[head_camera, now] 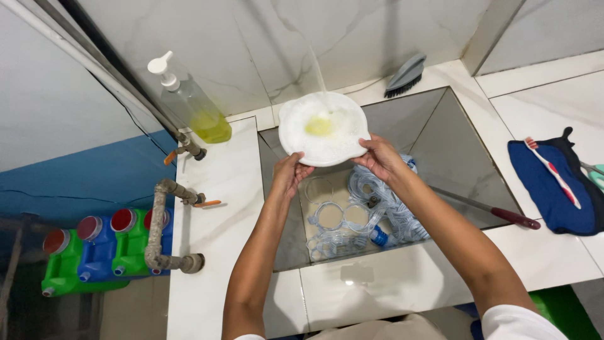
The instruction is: The person seals a blue water container with a heat gun and shrink wrap, then cleans a yellow container with a sponge and water. The person uses a toothbrush, heat gun, scissors, and cloth during the process.
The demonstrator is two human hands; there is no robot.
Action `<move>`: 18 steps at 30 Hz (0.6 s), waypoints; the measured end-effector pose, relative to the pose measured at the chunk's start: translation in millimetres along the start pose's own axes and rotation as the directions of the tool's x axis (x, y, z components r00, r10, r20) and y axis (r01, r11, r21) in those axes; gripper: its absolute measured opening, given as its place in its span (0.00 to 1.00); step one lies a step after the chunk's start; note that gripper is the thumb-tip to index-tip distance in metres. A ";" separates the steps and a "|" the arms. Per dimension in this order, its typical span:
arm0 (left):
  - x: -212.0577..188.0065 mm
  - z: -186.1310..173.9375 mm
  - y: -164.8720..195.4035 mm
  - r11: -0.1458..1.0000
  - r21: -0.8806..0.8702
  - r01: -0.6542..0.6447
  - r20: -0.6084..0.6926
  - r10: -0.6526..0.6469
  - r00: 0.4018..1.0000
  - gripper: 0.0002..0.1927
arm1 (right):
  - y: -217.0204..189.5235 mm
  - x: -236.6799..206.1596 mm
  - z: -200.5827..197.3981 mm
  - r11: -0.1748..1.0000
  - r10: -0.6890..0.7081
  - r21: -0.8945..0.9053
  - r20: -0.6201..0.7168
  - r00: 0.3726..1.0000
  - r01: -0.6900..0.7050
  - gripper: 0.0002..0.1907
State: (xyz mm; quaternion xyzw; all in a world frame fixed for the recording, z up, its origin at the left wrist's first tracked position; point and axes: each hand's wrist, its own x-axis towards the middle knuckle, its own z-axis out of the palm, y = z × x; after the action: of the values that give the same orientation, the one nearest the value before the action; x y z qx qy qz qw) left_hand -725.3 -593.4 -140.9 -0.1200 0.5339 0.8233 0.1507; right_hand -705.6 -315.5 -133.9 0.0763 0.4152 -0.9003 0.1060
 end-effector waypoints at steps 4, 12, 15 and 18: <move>-4.4 22.8 -13.0 1.000 0.018 -0.015 -0.023 0.015 1.000 0.15 | -11.0 -4.8 -24.1 1.000 0.016 0.005 -0.039 0.999 -0.016 0.21; -3.0 129.7 -69.5 0.995 -0.100 -0.026 -0.041 0.022 0.999 0.15 | -79.9 -26.8 -114.2 1.000 -0.013 -0.005 -0.050 0.999 0.012 0.20; 12.5 189.9 -108.8 0.981 -0.184 -0.064 0.016 0.068 0.998 0.13 | -126.4 -38.9 -160.8 0.995 -0.068 -0.080 -0.058 0.996 0.063 0.21; 29.6 249.4 -146.6 0.972 -0.234 -0.021 0.055 0.035 0.998 0.11 | -174.6 -54.9 -206.4 0.980 -0.129 -0.162 -0.085 0.988 0.114 0.21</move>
State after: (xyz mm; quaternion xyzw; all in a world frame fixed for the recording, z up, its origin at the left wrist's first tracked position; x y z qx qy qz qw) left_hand -706.7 -305.2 -175.1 -0.1052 0.4305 0.8856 0.1393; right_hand -686.8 -40.3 -126.7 0.0851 0.4929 -0.8651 0.0366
